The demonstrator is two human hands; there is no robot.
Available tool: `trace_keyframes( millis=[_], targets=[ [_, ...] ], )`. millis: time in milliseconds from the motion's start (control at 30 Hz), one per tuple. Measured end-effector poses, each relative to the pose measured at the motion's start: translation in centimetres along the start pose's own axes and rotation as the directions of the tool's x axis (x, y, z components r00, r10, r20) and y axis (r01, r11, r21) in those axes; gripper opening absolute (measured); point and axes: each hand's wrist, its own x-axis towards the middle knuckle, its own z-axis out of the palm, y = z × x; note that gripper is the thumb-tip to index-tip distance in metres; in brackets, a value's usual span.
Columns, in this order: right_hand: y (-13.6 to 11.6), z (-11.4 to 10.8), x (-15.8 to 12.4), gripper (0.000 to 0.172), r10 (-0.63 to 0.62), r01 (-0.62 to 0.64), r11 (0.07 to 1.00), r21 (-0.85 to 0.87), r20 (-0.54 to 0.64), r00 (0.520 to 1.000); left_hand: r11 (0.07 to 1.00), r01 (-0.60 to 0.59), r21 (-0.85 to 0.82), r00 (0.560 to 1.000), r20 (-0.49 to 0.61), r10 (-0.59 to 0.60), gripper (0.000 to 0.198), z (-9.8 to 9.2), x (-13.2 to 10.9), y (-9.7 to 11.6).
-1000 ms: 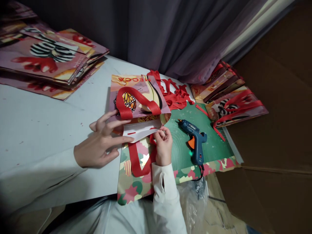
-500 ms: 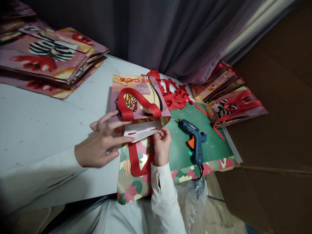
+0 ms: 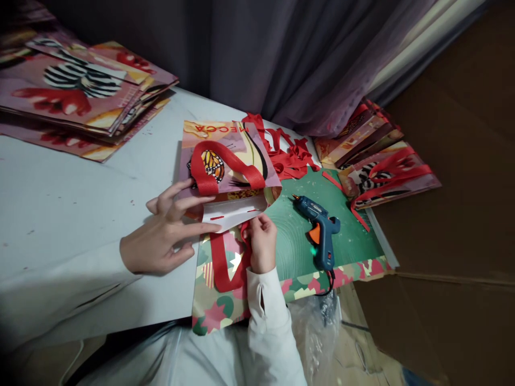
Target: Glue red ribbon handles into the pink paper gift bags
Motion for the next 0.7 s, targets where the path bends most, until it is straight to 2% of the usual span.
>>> trace_keyframes(
  millis=[200,500,700],
  targets=[
    [-0.35,-0.39,-0.39,0.035,0.047,-0.051,0.998,0.038,0.081,0.996,1.000,0.006,0.016,1.000,-0.011,-0.006,0.056,0.02,0.03,0.10],
    [-0.79,-0.32,-0.44,0.034,0.023,-0.023,0.999,-0.027,0.028,0.999,1.000,0.023,-0.003,0.999,-0.024,-0.023,0.055,-0.04,0.05,0.03],
    [-0.71,-0.60,-0.48,0.027,0.016,-0.014,0.999,-0.034,0.056,0.998,0.999,0.032,-0.004,0.999,-0.036,-0.032,0.052,-0.02,0.07,0.04]
  ],
)
